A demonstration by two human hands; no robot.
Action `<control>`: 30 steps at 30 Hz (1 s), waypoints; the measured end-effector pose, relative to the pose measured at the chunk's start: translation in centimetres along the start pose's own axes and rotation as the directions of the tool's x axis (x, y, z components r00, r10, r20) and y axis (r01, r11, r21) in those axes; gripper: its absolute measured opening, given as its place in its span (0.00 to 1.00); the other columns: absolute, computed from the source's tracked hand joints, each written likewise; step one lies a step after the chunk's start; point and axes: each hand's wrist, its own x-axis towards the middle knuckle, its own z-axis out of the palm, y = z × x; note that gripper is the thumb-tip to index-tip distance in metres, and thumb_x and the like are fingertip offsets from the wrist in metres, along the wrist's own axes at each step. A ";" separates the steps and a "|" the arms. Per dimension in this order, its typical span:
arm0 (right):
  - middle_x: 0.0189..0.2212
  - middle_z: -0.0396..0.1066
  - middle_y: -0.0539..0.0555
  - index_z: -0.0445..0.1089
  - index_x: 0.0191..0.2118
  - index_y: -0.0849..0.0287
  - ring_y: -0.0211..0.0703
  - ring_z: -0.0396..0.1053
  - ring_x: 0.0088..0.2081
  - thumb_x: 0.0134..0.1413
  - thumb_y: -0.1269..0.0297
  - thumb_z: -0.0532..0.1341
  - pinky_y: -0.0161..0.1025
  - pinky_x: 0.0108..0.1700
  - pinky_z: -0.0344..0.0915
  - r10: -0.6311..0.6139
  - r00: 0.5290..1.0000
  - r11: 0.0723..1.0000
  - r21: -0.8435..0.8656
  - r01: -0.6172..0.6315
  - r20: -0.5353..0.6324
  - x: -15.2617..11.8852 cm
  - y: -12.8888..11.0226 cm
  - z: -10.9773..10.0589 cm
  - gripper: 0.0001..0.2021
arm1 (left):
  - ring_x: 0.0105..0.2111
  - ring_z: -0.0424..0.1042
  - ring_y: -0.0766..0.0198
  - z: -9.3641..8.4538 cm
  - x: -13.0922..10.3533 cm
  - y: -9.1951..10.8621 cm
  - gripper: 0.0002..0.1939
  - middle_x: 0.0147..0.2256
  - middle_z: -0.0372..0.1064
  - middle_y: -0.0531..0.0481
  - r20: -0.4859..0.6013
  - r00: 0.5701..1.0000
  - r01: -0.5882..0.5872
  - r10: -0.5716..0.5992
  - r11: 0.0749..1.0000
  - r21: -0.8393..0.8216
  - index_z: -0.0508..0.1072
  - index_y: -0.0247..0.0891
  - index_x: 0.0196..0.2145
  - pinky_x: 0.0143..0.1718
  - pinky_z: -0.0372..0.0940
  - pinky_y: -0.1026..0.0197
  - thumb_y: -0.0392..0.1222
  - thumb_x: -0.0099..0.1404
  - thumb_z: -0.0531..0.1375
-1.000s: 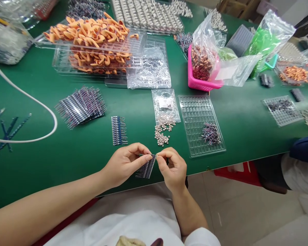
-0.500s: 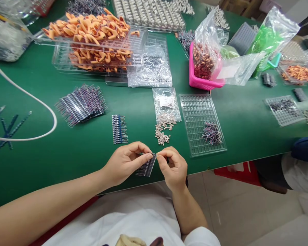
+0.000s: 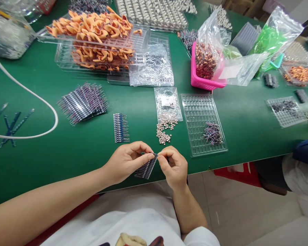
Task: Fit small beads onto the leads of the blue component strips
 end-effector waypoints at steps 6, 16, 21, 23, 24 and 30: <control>0.29 0.68 0.50 0.73 0.34 0.56 0.38 0.65 0.29 0.61 0.66 0.64 0.36 0.30 0.61 0.007 1.000 0.999 0.041 -0.007 -0.005 0.1 0.2 0.1 0.04 | 0.29 0.71 0.65 0.0 0.1 0.0 0.10 0.30 0.75 0.49 -0.002 1.000 0.031 -0.031 0.998 -0.048 0.77 0.35 0.33 0.32 0.66 0.64 0.45 0.60 0.65; 0.28 0.67 0.50 0.73 0.33 0.56 0.37 0.62 0.27 0.61 0.63 0.64 0.36 0.27 0.59 0.038 0.999 0.999 0.028 -0.038 -0.004 0.1 0.3 0.0 0.06 | 0.29 0.74 0.65 -0.2 0.5 -0.4 0.08 0.29 0.77 0.50 0.056 0.995 0.092 -0.082 0.974 -0.208 0.77 0.35 0.34 0.33 0.68 0.63 0.43 0.59 0.67; 0.28 0.67 0.50 0.73 0.33 0.56 0.37 0.63 0.27 0.61 0.64 0.64 0.36 0.27 0.59 0.030 1.000 0.999 0.045 -0.030 -0.003 0.1 0.3 0.0 0.05 | 0.28 0.74 0.66 -0.2 0.7 -0.4 0.08 0.29 0.77 0.51 0.082 0.991 0.124 -0.106 0.959 -0.255 0.77 0.35 0.33 0.34 0.68 0.63 0.42 0.57 0.68; 0.28 0.67 0.50 0.73 0.33 0.56 0.37 0.63 0.27 0.61 0.63 0.64 0.36 0.27 0.59 0.039 0.999 0.999 0.034 -0.039 -0.006 0.1 0.3 0.0 0.06 | 0.27 0.73 0.66 -0.2 0.7 -0.3 0.08 0.28 0.77 0.51 0.081 0.991 0.125 -0.108 0.961 -0.246 0.77 0.35 0.32 0.32 0.68 0.63 0.42 0.57 0.69; 0.28 0.67 0.50 0.73 0.33 0.57 0.37 0.63 0.27 0.61 0.63 0.64 0.36 0.27 0.59 0.040 0.999 0.999 0.030 -0.040 -0.007 0.1 0.3 0.1 0.06 | 0.27 0.72 0.66 -0.2 0.7 -0.2 0.08 0.27 0.76 0.52 0.079 0.991 0.125 -0.109 0.962 -0.241 0.77 0.35 0.31 0.32 0.67 0.63 0.42 0.57 0.69; 0.28 0.67 0.49 0.73 0.34 0.55 0.37 0.63 0.28 0.61 0.64 0.64 0.36 0.29 0.59 0.023 1.000 0.999 0.036 -0.022 -0.011 0.1 0.3 0.1 0.04 | 0.26 0.70 0.67 -0.2 0.5 -0.4 0.09 0.26 0.74 0.52 0.061 0.994 0.104 -0.093 0.971 -0.218 0.76 0.35 0.31 0.30 0.64 0.64 0.43 0.57 0.68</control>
